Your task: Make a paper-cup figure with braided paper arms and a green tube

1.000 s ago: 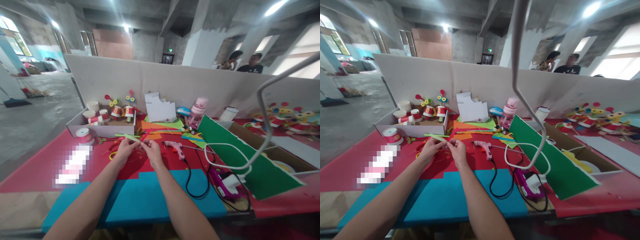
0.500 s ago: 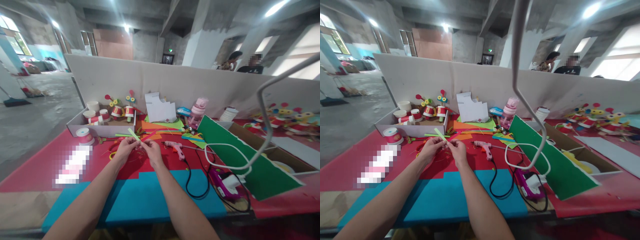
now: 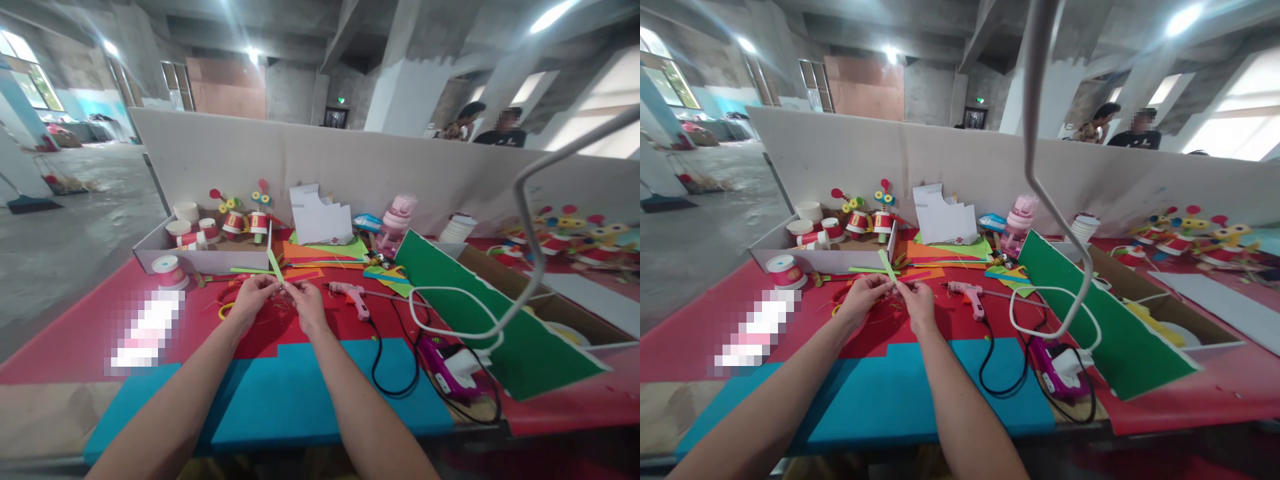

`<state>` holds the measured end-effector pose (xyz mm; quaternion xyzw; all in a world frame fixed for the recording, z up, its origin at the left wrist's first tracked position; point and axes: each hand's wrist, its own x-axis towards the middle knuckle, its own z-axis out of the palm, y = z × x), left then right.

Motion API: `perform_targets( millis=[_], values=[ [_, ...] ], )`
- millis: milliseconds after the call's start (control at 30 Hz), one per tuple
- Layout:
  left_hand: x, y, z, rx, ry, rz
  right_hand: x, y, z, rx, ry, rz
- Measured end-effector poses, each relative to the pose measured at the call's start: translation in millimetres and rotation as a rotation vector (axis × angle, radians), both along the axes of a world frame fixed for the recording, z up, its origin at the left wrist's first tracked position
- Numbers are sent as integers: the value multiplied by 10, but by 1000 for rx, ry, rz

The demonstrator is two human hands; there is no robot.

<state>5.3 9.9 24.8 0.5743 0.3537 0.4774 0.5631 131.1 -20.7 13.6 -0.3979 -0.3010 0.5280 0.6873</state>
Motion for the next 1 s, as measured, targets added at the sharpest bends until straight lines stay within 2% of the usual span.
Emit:
perform_targets(
  millis=[133,367,600,1000],
  values=[
    [-5,-11,17,0,11,13,13,0,-5,-23,-54,17],
    [-5,-7,3,-12,-10,-7,-6,11,-10,-33,-31,11],
    [-43,-3,36,-38,-88,-22,68,-26,30,5,32,73],
    [-36,-21,58,-74,-31,-38,60,-54,23,15,65,185]
  ],
)
